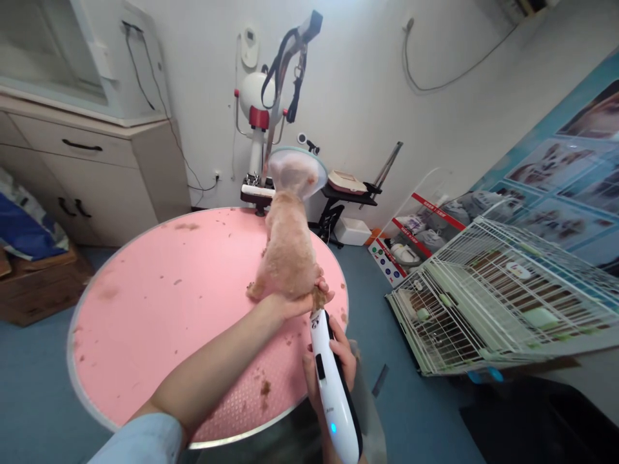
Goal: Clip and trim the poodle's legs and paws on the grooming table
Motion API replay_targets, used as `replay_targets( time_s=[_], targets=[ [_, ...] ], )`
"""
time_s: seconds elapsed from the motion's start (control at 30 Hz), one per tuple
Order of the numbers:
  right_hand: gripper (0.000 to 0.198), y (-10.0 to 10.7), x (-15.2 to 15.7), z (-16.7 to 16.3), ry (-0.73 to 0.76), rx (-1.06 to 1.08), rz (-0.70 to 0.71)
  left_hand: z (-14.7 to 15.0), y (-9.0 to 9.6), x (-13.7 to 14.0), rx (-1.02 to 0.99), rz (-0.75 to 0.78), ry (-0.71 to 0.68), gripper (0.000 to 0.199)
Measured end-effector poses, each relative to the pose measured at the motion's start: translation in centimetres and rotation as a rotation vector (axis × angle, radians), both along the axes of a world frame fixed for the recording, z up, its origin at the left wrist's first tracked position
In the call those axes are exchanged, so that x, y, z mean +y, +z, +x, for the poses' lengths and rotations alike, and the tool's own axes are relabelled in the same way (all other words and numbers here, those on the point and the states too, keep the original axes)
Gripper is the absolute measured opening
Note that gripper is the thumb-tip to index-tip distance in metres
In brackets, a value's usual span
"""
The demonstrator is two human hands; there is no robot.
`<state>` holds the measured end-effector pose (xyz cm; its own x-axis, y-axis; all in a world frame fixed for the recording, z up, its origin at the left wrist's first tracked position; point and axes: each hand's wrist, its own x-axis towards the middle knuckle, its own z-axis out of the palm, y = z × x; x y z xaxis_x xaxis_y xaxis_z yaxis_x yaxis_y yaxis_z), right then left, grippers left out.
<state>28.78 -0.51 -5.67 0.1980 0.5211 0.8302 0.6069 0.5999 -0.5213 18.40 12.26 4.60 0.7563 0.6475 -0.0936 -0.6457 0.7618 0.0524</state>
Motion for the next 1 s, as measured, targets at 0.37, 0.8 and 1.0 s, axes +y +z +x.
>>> replay_targets(
  time_s=[0.37, 0.8, 1.0],
  targets=[
    [0.049, 0.1, -0.6, -0.8, -0.016, 0.037, -0.013, 0.3, 0.3, -0.6, 0.052, -0.046, -0.007, 0.031],
    [0.039, 1.1, -2.1, 0.0, 0.22, 0.015, -0.227, -0.5, 1.3, -0.7, 0.05, -0.048, 0.011, 0.026],
    [0.063, -2.5, -1.2, -0.9, -0.033, -0.098, 0.161, -0.1, 0.7, -0.7, 0.048, -0.049, 0.023, 0.019]
  ],
)
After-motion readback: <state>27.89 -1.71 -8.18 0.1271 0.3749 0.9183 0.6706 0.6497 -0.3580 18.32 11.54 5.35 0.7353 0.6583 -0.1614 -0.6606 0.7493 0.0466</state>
